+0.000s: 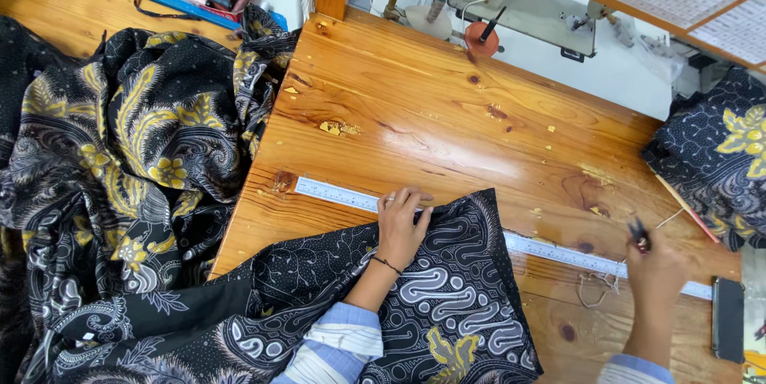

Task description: The person trims loose threads from a black patterned garment using small scissors. The person repeatedly folds and unfolds the fabric to access different areas, cutting threads along the edges and seams.

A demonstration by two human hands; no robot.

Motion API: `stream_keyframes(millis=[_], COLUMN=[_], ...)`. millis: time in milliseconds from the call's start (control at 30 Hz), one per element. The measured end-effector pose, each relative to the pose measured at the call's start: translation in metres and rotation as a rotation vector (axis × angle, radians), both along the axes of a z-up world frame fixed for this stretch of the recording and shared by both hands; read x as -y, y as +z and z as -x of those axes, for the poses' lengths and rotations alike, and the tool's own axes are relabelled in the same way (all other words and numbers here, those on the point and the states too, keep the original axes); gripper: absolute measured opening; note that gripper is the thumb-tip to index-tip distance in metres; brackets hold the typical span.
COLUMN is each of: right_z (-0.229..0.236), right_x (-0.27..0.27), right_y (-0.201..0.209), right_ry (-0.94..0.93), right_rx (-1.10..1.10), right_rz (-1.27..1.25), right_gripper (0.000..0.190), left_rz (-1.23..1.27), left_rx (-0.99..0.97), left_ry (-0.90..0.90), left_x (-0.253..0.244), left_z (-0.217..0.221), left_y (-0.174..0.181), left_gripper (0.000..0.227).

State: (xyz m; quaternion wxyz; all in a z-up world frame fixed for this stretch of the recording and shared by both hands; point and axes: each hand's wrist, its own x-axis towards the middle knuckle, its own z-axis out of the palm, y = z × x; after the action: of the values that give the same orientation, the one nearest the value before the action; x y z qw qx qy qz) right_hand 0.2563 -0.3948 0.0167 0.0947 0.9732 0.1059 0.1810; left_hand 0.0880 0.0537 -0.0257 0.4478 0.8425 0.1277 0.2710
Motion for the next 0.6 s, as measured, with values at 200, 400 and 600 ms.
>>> stream_keyframes(millis=[200,400,600], right_z=[0.028,0.060,0.087], right_x=[-0.105,-0.252,-0.293], right_y=[-0.017,-0.022,-0.039], right_ry=[0.141,0.510,0.233], right_rx=[-0.277,-0.599,-0.392], right_rz=[-0.764,-0.927,-0.615], right_gripper=[0.017,0.017,0.025], left_rz=[-0.055,-0.050,-0.100], left_rx=[-0.132,-0.188,-0.230], left_ry=[-0.053,-0.034,-0.046], left_x=[0.015,0.023,0.026], left_z=[-0.005,-0.014,-0.010], left_y=[-0.014,-0.025,-0.016], left_gripper=[0.029,0.028,0.024])
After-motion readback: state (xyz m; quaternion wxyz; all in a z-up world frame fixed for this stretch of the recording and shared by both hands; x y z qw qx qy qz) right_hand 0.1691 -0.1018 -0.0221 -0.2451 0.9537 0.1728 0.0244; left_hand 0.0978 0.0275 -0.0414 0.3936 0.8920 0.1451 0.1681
